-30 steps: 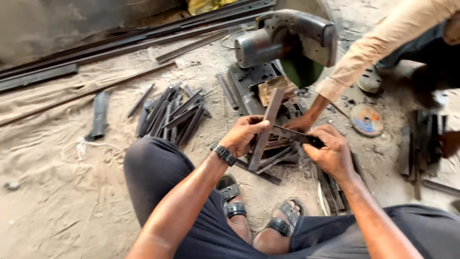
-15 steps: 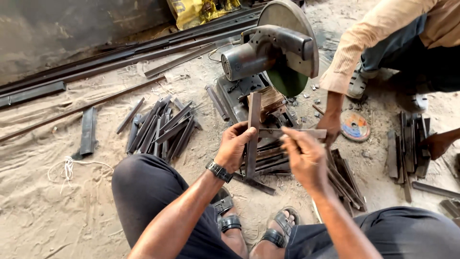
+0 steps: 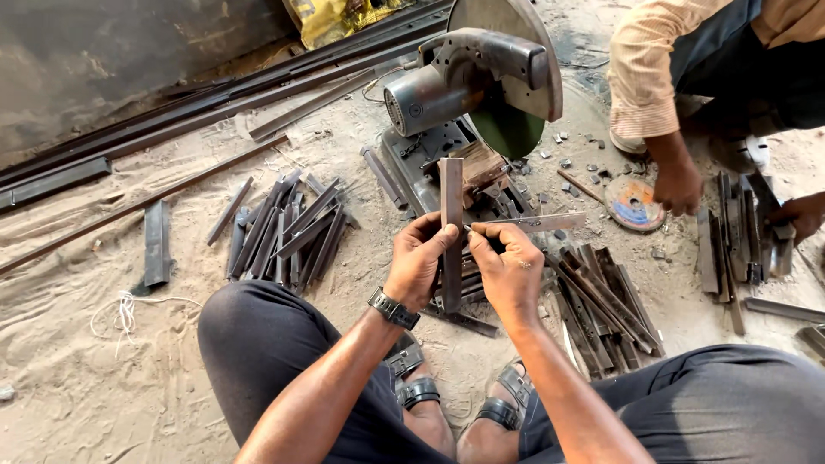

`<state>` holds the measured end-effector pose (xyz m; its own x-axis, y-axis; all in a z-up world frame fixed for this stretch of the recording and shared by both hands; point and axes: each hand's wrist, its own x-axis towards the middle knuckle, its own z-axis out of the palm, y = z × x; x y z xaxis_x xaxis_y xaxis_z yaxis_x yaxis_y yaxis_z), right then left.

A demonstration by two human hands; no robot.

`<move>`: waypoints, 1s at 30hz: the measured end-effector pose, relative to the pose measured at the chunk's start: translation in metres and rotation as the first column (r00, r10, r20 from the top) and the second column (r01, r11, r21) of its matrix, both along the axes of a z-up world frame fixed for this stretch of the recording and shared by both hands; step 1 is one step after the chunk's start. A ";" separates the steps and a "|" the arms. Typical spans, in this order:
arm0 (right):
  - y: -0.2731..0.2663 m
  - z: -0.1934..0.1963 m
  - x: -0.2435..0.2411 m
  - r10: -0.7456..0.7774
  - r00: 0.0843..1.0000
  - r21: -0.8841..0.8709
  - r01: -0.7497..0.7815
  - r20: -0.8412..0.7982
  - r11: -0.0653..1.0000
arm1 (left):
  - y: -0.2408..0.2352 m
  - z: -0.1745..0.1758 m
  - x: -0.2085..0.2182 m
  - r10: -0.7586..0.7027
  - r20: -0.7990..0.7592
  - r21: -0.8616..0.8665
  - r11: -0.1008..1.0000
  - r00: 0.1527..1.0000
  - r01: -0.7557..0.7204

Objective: The person measures and organizes small metal L-shaped strips on a fabrication floor.

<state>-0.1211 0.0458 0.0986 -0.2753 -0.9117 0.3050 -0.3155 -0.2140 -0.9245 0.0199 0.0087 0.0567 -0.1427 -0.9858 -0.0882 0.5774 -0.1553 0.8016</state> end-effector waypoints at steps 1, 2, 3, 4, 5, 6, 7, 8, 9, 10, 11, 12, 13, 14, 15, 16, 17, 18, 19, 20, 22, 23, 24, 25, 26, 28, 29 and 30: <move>-0.001 0.000 0.000 0.001 1.000 0.001 -0.001 0.000 1.000 | 0.000 -0.001 -0.001 0.001 0.000 0.001 1.000 1.000 -0.001; -0.001 -0.001 0.000 -0.007 1.000 0.008 0.007 -0.005 1.000 | -0.001 -0.002 -0.001 -0.003 0.004 -0.010 1.000 1.000 0.003; -0.002 -0.001 0.000 -0.017 1.000 0.015 0.017 -0.009 1.000 | -0.001 -0.002 -0.001 -0.008 0.009 -0.021 1.000 1.000 0.008; -0.002 -0.001 0.000 -0.016 1.000 0.016 0.016 -0.008 1.000 | -0.001 -0.003 -0.002 -0.007 0.010 -0.020 1.000 1.000 0.007; -0.001 -0.001 0.000 -0.019 0.999 0.000 0.019 -0.027 1.000 | 0.000 -0.004 -0.002 -0.015 0.002 -0.021 1.000 1.000 0.015; -0.001 -0.002 0.000 -0.023 0.999 -0.015 0.022 -0.045 1.000 | 0.000 -0.004 -0.003 -0.024 -0.006 -0.022 0.999 1.000 0.023; 0.000 0.000 0.001 -0.022 0.999 -0.015 0.021 -0.044 1.000 | 0.000 -0.005 -0.003 -0.023 -0.005 -0.022 1.000 1.000 0.023; 0.000 0.001 0.002 -0.006 0.998 -0.057 0.003 -0.061 0.998 | 0.000 -0.006 -0.003 -0.024 -0.009 -0.023 0.999 1.000 0.023; 0.001 0.002 0.002 0.008 0.997 -0.099 -0.016 -0.078 0.995 | -0.001 -0.007 -0.003 -0.025 -0.013 -0.024 0.999 1.000 0.024; 0.000 0.002 0.002 0.008 0.997 -0.100 -0.016 -0.076 0.995 | -0.001 -0.007 -0.004 -0.024 -0.012 -0.025 0.999 1.000 0.024; 0.001 0.001 0.002 0.015 0.992 -0.125 -0.031 -0.125 0.992 | -0.001 -0.007 -0.004 -0.012 -0.011 -0.025 1.000 1.000 0.012; 0.001 0.001 0.002 0.020 0.985 -0.150 -0.046 -0.174 0.988 | -0.001 -0.007 -0.004 0.000 -0.010 -0.026 1.000 1.000 0.000; 0.002 -0.001 0.000 0.021 0.985 -0.151 -0.047 -0.169 0.987 | -0.003 -0.009 -0.004 0.001 -0.004 -0.027 1.000 1.000 -0.001; 0.003 -0.003 -0.003 0.044 0.964 -0.096 -0.071 -0.261 0.993 | -0.004 -0.011 -0.004 0.029 -0.001 -0.026 0.999 1.000 -0.029; 0.003 -0.004 -0.002 0.072 0.936 -0.043 -0.092 -0.345 0.995 | -0.007 -0.011 0.000 0.059 0.009 -0.030 0.998 0.998 -0.059; 0.007 -0.011 -0.005 0.073 0.940 -0.049 -0.095 -0.334 0.994 | -0.009 -0.012 0.002 0.063 0.021 -0.036 0.997 0.998 -0.062; 0.010 -0.018 -0.008 0.106 0.927 -0.010 -0.117 -0.359 0.993 | -0.012 -0.012 0.005 0.083 0.002 -0.040 0.996 0.997 -0.083; 0.012 -0.025 -0.010 0.139 0.913 0.029 -0.139 -0.383 0.990 | -0.015 -0.013 0.007 0.102 -0.017 -0.044 0.994 0.995 -0.103; 0.010 -0.028 -0.011 0.135 0.916 0.021 -0.137 -0.377 0.990 | -0.016 -0.009 0.009 0.100 -0.010 -0.052 0.994 0.995 -0.101; 0.007 -0.032 -0.012 0.108 0.941 0.042 -0.099 -0.321 0.994 | -0.017 -0.006 0.011 0.102 -0.052 -0.045 0.993 0.993 -0.105; 0.003 -0.039 -0.019 0.081 0.960 0.070 -0.064 -0.269 0.995 | -0.016 -0.003 0.012 0.105 -0.099 -0.035 0.993 0.990 -0.109; -0.001 -0.042 -0.023 0.017 0.976 0.078 0.000 -0.217 0.997 | -0.015 -0.002 0.012 0.093 -0.134 -0.031 0.995 0.987 -0.098; -0.004 -0.045 -0.027 -0.047 0.985 0.089 0.063 -0.165 0.994 | -0.014 -0.001 0.011 0.080 -0.170 -0.027 0.996 0.982 -0.086; -0.006 -0.047 -0.032 -0.050 0.985 0.087 0.065 -0.168 0.994 | -0.011 0.006 0.012 0.078 -0.173 -0.029 0.996 0.982 -0.084; -0.008 -0.049 -0.038 -0.085 0.996 0.096 0.083 0.020 0.992 | -0.009 0.012 0.012 0.041 -0.197 -0.004 0.999 0.980 -0.042; -0.015 -0.057 -0.049 -0.120 0.971 0.106 0.100 0.208 0.989 | -0.007 0.017 0.012 0.002 -0.220 0.018 1.000 0.975 0.002; -0.019 -0.064 -0.056 -0.115 0.890 0.141 0.058 0.441 0.988 | -0.006 0.014 0.013 -0.032 -0.233 0.039 0.998 0.972 0.042; -0.023 -0.070 -0.062 -0.114 0.754 0.165 0.008 0.647 0.986 | -0.005 0.011 0.013 -0.065 -0.246 0.059 0.995 0.967 0.082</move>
